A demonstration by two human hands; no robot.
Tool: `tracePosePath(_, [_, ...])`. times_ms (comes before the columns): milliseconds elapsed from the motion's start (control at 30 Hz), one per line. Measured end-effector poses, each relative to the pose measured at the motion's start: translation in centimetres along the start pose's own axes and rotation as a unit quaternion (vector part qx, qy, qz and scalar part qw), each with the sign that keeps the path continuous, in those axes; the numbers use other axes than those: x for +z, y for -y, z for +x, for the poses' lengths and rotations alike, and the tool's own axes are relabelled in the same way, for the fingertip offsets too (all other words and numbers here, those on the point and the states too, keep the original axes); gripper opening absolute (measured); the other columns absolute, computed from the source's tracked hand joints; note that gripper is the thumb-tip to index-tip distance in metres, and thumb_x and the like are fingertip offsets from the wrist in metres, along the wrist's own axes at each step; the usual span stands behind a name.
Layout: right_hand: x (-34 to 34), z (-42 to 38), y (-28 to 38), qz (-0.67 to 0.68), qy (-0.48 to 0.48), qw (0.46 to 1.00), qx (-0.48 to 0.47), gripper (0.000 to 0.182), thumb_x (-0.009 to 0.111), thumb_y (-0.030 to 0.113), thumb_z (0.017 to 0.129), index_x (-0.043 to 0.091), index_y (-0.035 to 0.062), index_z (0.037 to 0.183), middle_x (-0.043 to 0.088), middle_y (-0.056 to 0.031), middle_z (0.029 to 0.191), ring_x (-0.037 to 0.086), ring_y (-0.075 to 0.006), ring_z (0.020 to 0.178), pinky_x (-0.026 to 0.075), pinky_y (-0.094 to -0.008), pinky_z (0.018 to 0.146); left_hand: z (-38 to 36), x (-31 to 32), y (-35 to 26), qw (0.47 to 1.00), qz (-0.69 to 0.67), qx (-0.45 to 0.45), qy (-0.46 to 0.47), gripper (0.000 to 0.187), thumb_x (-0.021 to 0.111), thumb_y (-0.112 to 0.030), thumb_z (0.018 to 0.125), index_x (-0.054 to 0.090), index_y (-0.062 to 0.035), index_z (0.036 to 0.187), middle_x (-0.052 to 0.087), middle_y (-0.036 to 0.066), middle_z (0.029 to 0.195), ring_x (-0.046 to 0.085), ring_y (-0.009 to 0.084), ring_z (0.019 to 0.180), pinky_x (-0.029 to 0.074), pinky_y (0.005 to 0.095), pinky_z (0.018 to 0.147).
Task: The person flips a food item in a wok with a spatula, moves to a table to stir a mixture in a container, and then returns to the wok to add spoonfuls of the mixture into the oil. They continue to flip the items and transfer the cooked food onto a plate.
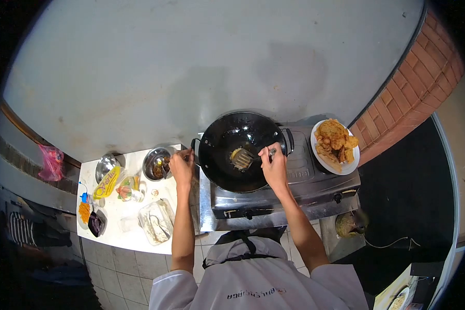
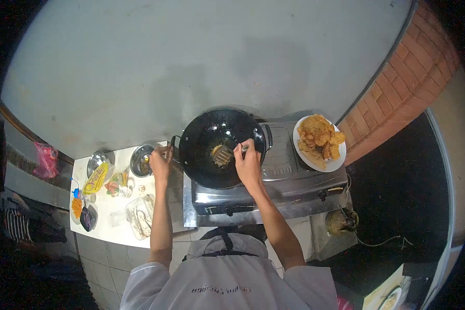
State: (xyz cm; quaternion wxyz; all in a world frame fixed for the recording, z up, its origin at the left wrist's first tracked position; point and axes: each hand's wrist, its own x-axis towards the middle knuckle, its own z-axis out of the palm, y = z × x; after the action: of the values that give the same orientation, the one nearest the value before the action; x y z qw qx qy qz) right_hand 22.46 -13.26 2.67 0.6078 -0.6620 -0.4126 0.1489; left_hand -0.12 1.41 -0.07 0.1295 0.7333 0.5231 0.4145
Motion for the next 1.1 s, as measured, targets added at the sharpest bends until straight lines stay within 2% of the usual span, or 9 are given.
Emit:
tracePosePath(67, [0.3, -0.4, -0.3, -0.065, -0.011, 0.997, -0.045, 0.013, 0.052, 0.008, 0.093, 0.046, -0.0013, 0.086, 0.06, -0.0168, 0.067, 0.064, -0.0307, 0.062, 0.045, -0.037, 0.056, 0.1, 0.0, 0.2, 1.0, 0.01, -0.002, 0.003, 0.017, 0.07, -0.016, 0.08, 0.072, -0.0013, 0.088, 0.067, 0.019, 0.082, 0.065, 0.0327, 0.072, 0.05, 0.0382, 0.068])
tracePosePath(100, [0.2, -0.5, -0.4, -0.065, 0.006, 0.998, -0.006, 0.012, 0.052, 0.006, 0.093, 0.046, -0.0004, 0.084, 0.062, -0.0108, 0.074, 0.062, -0.0186, 0.069, 0.046, -0.0302, 0.064, 0.1, 0.0, 0.3, 1.0, 0.018, -0.003, 0.01, 0.019, 0.07, -0.018, 0.081, 0.073, -0.0028, 0.092, 0.068, 0.02, 0.082, 0.065, 0.0313, 0.069, 0.05, 0.0366, 0.066])
tracePosePath(133, [0.3, -0.6, -0.5, -0.065, 0.01, 0.998, -0.004, 0.012, 0.052, 0.006, 0.093, 0.046, -0.0004, 0.084, 0.062, -0.0108, 0.074, 0.062, -0.0186, 0.069, 0.046, -0.0302, 0.064, 0.0, 0.0, 0.5, 1.0, 0.02, -0.007, 0.011, 0.019, 0.07, -0.018, 0.081, 0.073, -0.0028, 0.092, 0.068, 0.02, 0.082, 0.065, 0.0313, 0.069, 0.05, 0.0366, 0.066])
tracePosePath(233, [0.4, -0.7, -0.6, -0.047, -0.024, 0.998, -0.032, 0.013, 0.053, 0.007, 0.092, 0.045, -0.0014, 0.086, 0.056, -0.0177, 0.064, 0.06, -0.0307, 0.058, 0.043, -0.0356, 0.054, 0.0, 0.1, 0.7, 1.0, 0.006, -0.001, 0.018, 0.019, 0.07, -0.018, 0.08, 0.073, -0.0037, 0.093, 0.068, 0.019, 0.084, 0.065, 0.0307, 0.071, 0.05, 0.0365, 0.067])
tracePosePath(633, [0.2, -1.8, -0.7, -0.04, -0.025, 0.998, -0.04, 0.013, 0.054, 0.007, 0.092, 0.046, -0.0007, 0.087, 0.053, -0.0164, 0.062, 0.053, -0.0214, 0.053, 0.042, -0.0332, 0.053, 0.1, 0.1, 0.3, 1.0, 0.005, 0.004, 0.012, 0.019, 0.071, -0.017, 0.079, 0.072, -0.0026, 0.091, 0.068, 0.018, 0.084, 0.065, 0.0304, 0.073, 0.05, 0.0363, 0.068])
tracePosePath(733, [0.2, -2.0, -0.6, -0.032, -0.023, 0.999, -0.02, 0.011, 0.054, 0.006, 0.092, 0.046, -0.0007, 0.088, 0.055, -0.0154, 0.063, 0.055, -0.019, 0.054, 0.043, -0.0333, 0.053, 0.1, 0.0, 0.1, 1.0, 0.003, 0.011, -0.005, 0.015, 0.069, -0.012, 0.079, 0.071, 0.0015, 0.083, 0.067, 0.019, 0.08, 0.065, 0.0349, 0.073, 0.05, 0.0399, 0.068])
tracePosePath(900, [-0.6, -2.4, 0.9, 0.015, -0.03, 0.999, 0.021, 0.005, 0.051, 0.004, 0.092, 0.048, 0.0003, 0.093, 0.063, -0.0089, 0.077, 0.059, -0.0144, 0.062, 0.046, -0.0285, 0.055, 0.3, -0.3, 0.0, 1.0, -0.023, -0.012, 0.015, 0.015, 0.069, -0.012, 0.079, 0.071, 0.0011, 0.086, 0.067, 0.019, 0.082, 0.066, 0.0322, 0.073, 0.05, 0.0387, 0.068])
tracePosePath(1000, [-2.1, -1.6, 1.6, -0.002, -0.051, 0.999, -0.016, 0.006, 0.051, 0.006, 0.093, 0.048, 0.0011, 0.093, 0.063, -0.0062, 0.08, 0.058, -0.0107, 0.065, 0.045, -0.0263, 0.056, 0.4, -0.5, 0.1, 0.999, -0.023, -0.018, 0.043, 0.016, 0.07, -0.013, 0.079, 0.07, 0.0014, 0.087, 0.066, 0.019, 0.084, 0.066, 0.0311, 0.073, 0.05, 0.0378, 0.068])
tracePosePath(1100, [-3.4, -0.3, 2.3, -0.03, -0.019, 0.999, -0.03, 0.007, 0.052, 0.007, 0.093, 0.047, 0.0007, 0.093, 0.062, -0.0111, 0.078, 0.06, -0.0182, 0.063, 0.045, -0.0308, 0.056, 0.4, -0.3, 0.3, 0.999, -0.03, -0.015, 0.043, 0.018, 0.07, -0.013, 0.079, 0.07, 0.0019, 0.088, 0.066, 0.019, 0.085, 0.065, 0.0301, 0.072, 0.05, 0.0372, 0.067])
